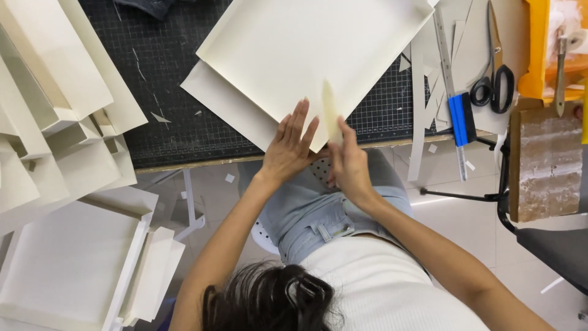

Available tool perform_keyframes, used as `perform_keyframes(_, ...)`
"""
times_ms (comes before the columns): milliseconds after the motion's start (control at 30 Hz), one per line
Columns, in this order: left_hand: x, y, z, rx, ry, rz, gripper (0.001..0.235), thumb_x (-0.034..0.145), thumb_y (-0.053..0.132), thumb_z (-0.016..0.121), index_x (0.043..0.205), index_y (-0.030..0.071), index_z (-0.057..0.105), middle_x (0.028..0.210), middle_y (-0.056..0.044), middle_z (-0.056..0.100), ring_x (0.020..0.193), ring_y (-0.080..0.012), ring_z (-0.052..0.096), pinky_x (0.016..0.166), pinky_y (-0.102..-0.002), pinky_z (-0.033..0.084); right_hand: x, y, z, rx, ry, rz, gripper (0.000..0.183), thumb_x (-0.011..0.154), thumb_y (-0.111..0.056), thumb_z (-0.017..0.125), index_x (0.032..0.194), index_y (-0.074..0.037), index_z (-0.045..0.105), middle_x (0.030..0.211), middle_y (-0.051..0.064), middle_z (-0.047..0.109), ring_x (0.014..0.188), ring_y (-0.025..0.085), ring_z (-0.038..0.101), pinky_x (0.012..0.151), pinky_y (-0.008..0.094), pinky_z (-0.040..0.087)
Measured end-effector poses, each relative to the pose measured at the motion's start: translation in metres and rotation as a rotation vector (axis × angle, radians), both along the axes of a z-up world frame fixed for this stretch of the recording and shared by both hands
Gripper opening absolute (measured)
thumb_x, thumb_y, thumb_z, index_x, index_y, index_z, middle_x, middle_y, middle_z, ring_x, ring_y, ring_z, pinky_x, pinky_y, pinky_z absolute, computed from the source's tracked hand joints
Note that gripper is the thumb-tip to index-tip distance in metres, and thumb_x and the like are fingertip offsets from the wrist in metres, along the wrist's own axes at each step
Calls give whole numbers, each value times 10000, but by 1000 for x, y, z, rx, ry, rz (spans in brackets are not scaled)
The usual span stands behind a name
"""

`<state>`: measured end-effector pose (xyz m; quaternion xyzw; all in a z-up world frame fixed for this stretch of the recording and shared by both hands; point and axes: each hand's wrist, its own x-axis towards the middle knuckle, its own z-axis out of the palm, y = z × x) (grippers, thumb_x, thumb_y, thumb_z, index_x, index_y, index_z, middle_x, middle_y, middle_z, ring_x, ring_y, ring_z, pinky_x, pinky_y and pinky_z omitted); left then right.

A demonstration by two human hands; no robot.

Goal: The person smooths the edges and corners of a white paperboard box using a small white plastic tool. They rotate the box to work on different sides and repeatedly run the tool along the edges to flatten them.

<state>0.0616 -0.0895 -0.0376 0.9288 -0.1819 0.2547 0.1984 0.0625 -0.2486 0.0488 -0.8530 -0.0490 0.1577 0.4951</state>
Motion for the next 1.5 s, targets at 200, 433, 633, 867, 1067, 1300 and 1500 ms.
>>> perform_keyframes(200, 0, 1, -5, -60, -26, -16, 850, 960, 358, 543, 1603, 76, 63, 1611, -322, 229, 1471, -413, 360, 1157, -485, 312, -9, 17, 11, -108, 14, 104, 492, 993, -127, 505, 1467, -101, 374, 456, 125, 636, 400, 278, 666, 344, 345, 553)
perform_keyframes(433, 3, 2, -1, -25, -81, -30, 761, 980, 280, 552, 1593, 69, 153, 1568, -340, 306, 1416, -428, 422, 1105, -480, 365, 5, 10, 2, -183, -312, 219, 434, 984, -107, 538, 1408, -26, 498, 856, 279, 719, 757, 430, 720, 571, 526, 578)
perform_keyframes(633, 2, 1, 5, -7, -47, -18, 951, 862, 525, 680, 1583, 118, 213, 1551, -323, 342, 1362, -413, 479, 1033, -459, 377, 112, -73, -41, -667, -543, 200, 521, 1002, -166, 498, 1505, -296, 463, 769, 54, 627, 668, 291, 700, 575, 459, 565)
perform_keyframes(867, -6, 8, -15, 68, 57, 10, 955, 800, 536, 742, 1554, 182, 274, 1376, -131, 489, 1023, -207, 572, 874, -371, 364, 244, -138, -54, -854, -784, -16, 471, 1082, -195, 451, 1539, -311, 463, 795, 13, 565, 680, 236, 670, 582, 364, 560)
perform_keyframes(1067, -24, 24, 38, -54, 328, -141, 1012, 893, 673, 632, 1581, 169, 86, 1431, -110, 337, 1199, -216, 457, 951, -398, 438, 243, -152, -1, -503, -484, -128, 479, 1030, -102, 549, 1496, -208, 515, 885, 80, 583, 754, 256, 531, 606, 389, 405)
perform_keyframes(1300, 134, 104, 69, 310, 196, 156, 741, 922, 575, 629, 1503, 135, 497, 1528, -248, 353, 1454, -410, 309, 1083, -557, 257, 146, -130, -25, -811, -502, -109, 435, 1043, -261, 530, 1442, -429, 565, 825, 32, 520, 664, 258, 631, 589, 373, 533)
perform_keyframes(1500, 213, 137, 89, 74, 768, 209, 1167, 671, 672, 726, 1621, 167, 274, 1682, -181, -59, 1534, -405, -79, 1198, -642, -35, 163, -128, 14, -377, -197, -311, 414, 1028, -145, 524, 1409, -276, 617, 934, 179, 671, 928, 411, 677, 800, 489, 537)
